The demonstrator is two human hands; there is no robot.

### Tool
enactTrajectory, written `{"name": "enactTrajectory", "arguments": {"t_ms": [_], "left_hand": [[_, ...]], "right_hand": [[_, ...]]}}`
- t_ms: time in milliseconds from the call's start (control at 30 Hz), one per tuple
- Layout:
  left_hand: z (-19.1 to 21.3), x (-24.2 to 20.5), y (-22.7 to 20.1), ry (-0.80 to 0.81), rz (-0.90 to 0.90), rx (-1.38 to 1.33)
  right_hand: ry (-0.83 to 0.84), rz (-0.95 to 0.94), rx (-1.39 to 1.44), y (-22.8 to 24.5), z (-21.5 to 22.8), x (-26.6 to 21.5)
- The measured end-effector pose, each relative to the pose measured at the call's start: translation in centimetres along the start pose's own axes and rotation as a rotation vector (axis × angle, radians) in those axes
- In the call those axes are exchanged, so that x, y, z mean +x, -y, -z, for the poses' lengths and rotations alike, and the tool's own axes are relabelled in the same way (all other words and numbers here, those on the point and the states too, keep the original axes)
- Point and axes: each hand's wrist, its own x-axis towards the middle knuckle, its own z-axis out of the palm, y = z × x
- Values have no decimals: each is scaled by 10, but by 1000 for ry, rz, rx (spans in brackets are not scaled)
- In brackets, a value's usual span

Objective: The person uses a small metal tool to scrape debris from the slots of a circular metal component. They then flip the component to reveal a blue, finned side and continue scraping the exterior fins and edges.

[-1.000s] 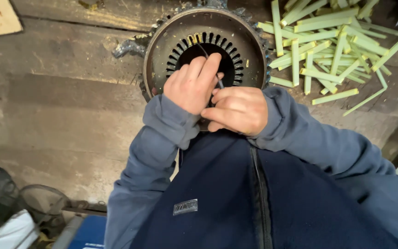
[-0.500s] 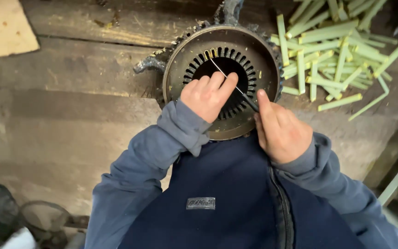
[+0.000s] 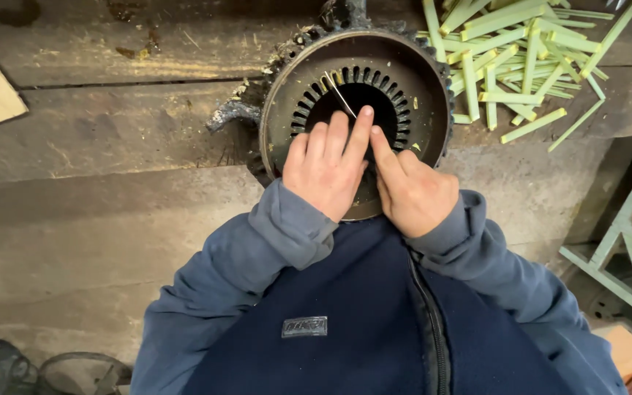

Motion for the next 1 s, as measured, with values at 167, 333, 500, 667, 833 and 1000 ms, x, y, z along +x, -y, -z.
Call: {"name": "enactTrajectory", "arguments": {"t_ms": [167,333,500,667,833,1000], "left_hand": [[-2,3,5,13,-26,15],[-11,1,7,30,-29,-75],[-12,2,9,83,-37,-146],[-13,3,12,69,-48,-177],[-15,5,13,64,-53,-186],[-17,3,12,50,16,-94]], "right_hand": [[6,-8,-41,4,-2,2],[-1,-16,-48,3,-3,2],[19,-39,-34,6,-6,2],[19,-41,-51,9,-8,5],[43,-29,-95,9,-7,7],[58,23,-109,10,-8,12]]}}
